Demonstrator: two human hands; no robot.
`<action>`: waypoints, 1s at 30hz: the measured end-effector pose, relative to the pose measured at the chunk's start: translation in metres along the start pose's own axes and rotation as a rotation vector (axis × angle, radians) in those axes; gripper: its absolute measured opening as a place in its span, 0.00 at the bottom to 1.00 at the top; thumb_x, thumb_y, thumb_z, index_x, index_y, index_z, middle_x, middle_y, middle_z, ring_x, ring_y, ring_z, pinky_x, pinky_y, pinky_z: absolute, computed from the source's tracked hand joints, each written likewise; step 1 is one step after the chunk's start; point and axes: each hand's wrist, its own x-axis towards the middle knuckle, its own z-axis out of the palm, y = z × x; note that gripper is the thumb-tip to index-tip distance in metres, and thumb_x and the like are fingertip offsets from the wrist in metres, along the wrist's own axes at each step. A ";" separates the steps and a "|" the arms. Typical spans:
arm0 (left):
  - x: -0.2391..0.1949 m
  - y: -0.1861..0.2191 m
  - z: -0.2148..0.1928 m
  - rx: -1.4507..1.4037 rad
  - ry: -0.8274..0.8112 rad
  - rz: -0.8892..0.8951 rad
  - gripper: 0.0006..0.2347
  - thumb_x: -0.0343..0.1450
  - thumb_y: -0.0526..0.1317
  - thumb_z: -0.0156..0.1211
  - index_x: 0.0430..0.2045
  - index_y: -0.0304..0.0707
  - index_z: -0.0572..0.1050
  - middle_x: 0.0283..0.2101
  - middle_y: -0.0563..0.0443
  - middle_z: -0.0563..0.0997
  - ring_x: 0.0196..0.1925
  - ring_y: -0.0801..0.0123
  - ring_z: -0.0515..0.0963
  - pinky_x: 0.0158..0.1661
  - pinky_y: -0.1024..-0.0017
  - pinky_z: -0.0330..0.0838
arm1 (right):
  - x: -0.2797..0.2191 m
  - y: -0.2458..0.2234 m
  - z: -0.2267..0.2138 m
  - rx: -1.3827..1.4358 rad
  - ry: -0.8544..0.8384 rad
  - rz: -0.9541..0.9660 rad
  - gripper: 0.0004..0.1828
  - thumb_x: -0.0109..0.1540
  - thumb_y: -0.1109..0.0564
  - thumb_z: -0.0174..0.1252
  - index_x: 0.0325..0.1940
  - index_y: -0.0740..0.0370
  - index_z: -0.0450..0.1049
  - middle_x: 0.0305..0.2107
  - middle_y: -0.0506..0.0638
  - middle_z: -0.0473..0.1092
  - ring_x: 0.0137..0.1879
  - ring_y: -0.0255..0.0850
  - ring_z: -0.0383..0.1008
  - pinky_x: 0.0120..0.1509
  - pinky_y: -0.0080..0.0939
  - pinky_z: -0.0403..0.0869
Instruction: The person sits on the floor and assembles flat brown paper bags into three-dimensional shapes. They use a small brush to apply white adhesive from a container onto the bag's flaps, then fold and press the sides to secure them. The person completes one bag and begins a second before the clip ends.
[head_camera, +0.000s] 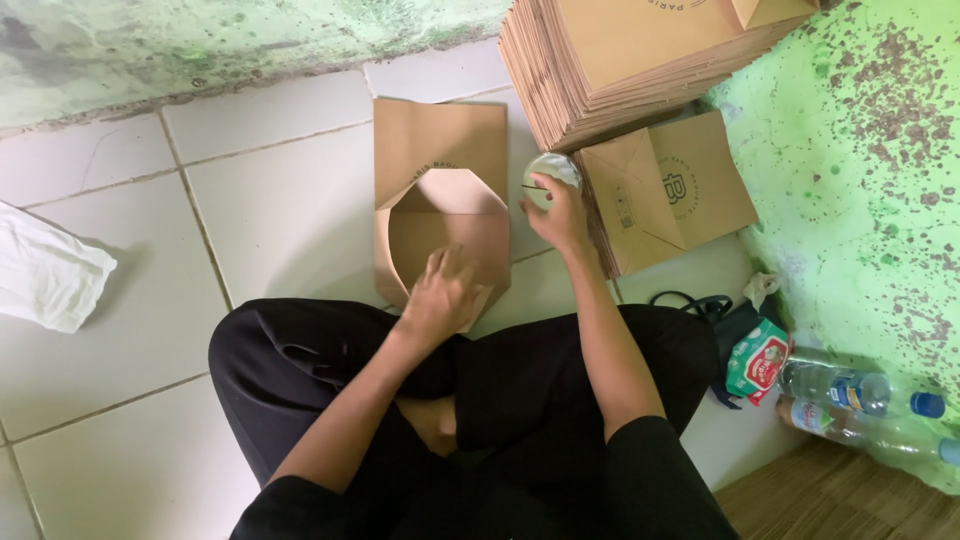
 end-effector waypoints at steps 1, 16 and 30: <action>0.003 0.001 0.008 0.000 0.000 -0.002 0.18 0.69 0.46 0.62 0.52 0.41 0.76 0.59 0.37 0.70 0.64 0.38 0.70 0.47 0.47 0.80 | 0.004 0.006 0.004 0.000 -0.002 -0.001 0.23 0.58 0.52 0.71 0.56 0.56 0.79 0.42 0.55 0.78 0.43 0.51 0.78 0.48 0.54 0.78; 0.000 -0.039 0.076 0.070 -0.342 -0.225 0.18 0.75 0.56 0.51 0.48 0.43 0.74 0.58 0.38 0.64 0.63 0.41 0.68 0.49 0.31 0.71 | 0.009 0.058 -0.024 0.276 0.244 0.186 0.06 0.62 0.62 0.66 0.42 0.57 0.83 0.34 0.52 0.79 0.38 0.40 0.78 0.43 0.36 0.75; -0.003 -0.014 0.033 0.200 -0.318 -0.218 0.23 0.68 0.55 0.64 0.47 0.36 0.75 0.55 0.36 0.68 0.64 0.45 0.68 0.52 0.31 0.69 | 0.007 0.019 -0.048 0.310 0.438 0.224 0.10 0.62 0.58 0.70 0.45 0.62 0.82 0.37 0.59 0.80 0.45 0.45 0.81 0.51 0.43 0.77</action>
